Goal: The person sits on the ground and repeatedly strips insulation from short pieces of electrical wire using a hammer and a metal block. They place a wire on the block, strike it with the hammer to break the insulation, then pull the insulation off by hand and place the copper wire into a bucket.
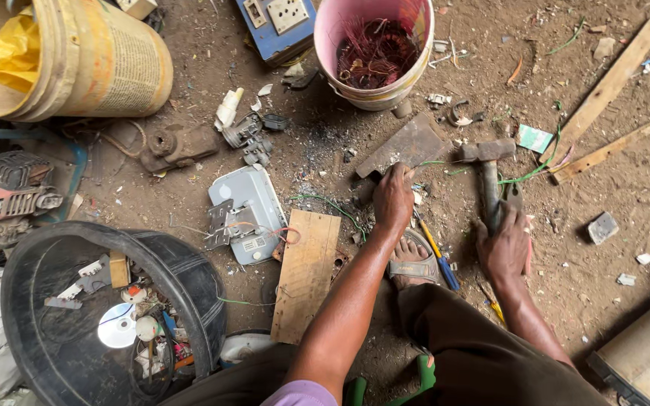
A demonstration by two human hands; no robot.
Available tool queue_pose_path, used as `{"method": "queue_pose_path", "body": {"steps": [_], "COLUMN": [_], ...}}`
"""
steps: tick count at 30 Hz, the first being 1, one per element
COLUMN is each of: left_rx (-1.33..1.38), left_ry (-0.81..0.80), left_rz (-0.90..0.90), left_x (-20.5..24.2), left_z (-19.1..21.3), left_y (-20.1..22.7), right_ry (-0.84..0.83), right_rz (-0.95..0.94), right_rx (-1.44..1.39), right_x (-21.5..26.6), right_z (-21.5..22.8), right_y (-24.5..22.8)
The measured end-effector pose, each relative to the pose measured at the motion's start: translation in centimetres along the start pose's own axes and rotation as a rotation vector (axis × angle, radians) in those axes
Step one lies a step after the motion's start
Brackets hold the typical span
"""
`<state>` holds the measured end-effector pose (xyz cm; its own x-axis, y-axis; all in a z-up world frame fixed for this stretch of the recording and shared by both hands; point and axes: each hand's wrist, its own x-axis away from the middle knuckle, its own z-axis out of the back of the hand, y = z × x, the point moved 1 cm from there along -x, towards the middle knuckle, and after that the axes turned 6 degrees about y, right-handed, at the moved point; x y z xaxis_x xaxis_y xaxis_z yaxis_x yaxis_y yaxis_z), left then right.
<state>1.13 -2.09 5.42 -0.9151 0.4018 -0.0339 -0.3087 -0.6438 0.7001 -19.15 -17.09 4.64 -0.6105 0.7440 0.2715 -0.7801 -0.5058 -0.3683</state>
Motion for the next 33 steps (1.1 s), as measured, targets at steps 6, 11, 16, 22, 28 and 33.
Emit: {"method": "queue_pose_path", "body": {"steps": [6,11,16,22,28,33], "left_rx": [-0.056,-0.147,-0.235,-0.298,-0.259,-0.280], "left_ry": [-0.002,-0.030,-0.173,-0.120,-0.132,-0.152], "left_rz": [-0.092,-0.074,-0.131,-0.259,-0.252,-0.214], "left_x": [0.5,0.0,-1.0,-1.1,-0.5,-0.7], "left_z": [-1.2,-1.7,-3.0,-2.8,-4.1,-3.7], "left_y": [-0.9,-1.4,-2.2,-2.8,-4.4,-3.6], "right_ry": [0.064,-0.043,-0.067,-0.118,0.110,-0.024], "right_rz": [-0.126,-0.035,0.024,0.126,0.462,0.305], "right_rx": [-0.225,-0.277,-0.303,-0.474,-0.289,0.091], "right_x": [-0.8,-1.1,1.5,2.9,3.1,1.4], "right_z": [1.6,6.6,9.6,10.9,8.8,8.0], "right_y": [0.3,-0.4,-3.3,-6.9,-8.2,-9.9]}}
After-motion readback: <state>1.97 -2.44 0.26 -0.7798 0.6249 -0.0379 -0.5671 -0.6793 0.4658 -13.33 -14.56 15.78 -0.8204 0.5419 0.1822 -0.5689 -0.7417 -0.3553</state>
